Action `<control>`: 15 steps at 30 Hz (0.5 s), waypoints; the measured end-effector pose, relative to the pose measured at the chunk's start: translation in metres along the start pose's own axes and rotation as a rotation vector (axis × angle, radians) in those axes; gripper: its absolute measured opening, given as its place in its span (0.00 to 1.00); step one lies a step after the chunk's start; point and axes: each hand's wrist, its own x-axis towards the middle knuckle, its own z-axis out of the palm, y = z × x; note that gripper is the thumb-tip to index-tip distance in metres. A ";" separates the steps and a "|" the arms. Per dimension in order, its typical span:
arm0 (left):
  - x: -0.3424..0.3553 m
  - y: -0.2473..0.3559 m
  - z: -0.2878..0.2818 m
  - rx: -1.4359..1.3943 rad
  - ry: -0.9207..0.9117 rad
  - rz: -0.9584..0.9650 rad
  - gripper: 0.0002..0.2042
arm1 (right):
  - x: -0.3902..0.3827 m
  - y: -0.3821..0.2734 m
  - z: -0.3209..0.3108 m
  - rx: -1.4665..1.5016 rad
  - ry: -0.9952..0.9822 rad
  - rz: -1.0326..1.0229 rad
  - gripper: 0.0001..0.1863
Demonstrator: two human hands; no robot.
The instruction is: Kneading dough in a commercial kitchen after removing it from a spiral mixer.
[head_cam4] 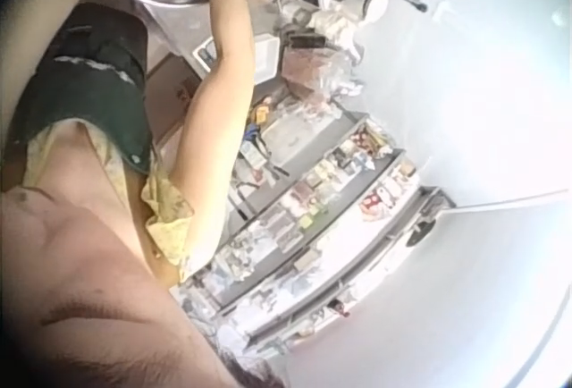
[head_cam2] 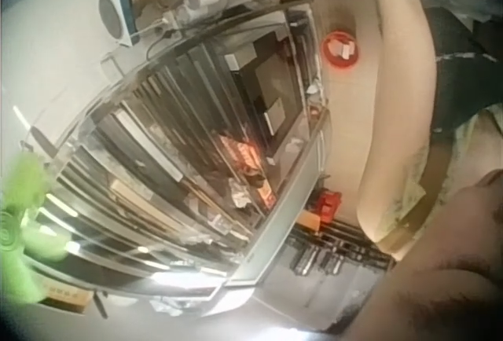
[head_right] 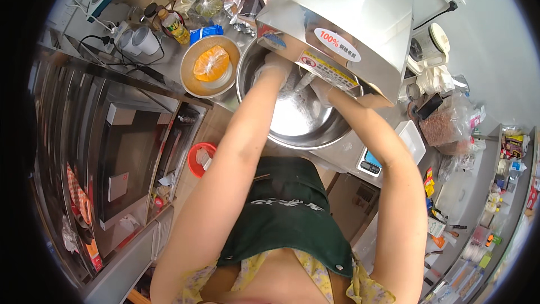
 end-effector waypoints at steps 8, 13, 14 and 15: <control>-0.035 0.010 -0.065 0.264 -0.492 -0.024 0.24 | -0.007 0.030 -0.011 -0.108 -0.045 -0.001 0.12; -0.042 0.019 -0.056 0.348 -0.718 -0.029 0.16 | 0.005 0.042 -0.004 -0.622 -0.026 -0.328 0.15; -0.046 0.019 -0.056 0.312 -0.800 -0.087 0.15 | -0.004 0.037 -0.001 -0.841 -0.081 -0.360 0.14; -0.047 0.016 -0.056 0.307 -0.800 -0.092 0.15 | -0.007 0.043 0.000 -0.844 -0.086 -0.362 0.14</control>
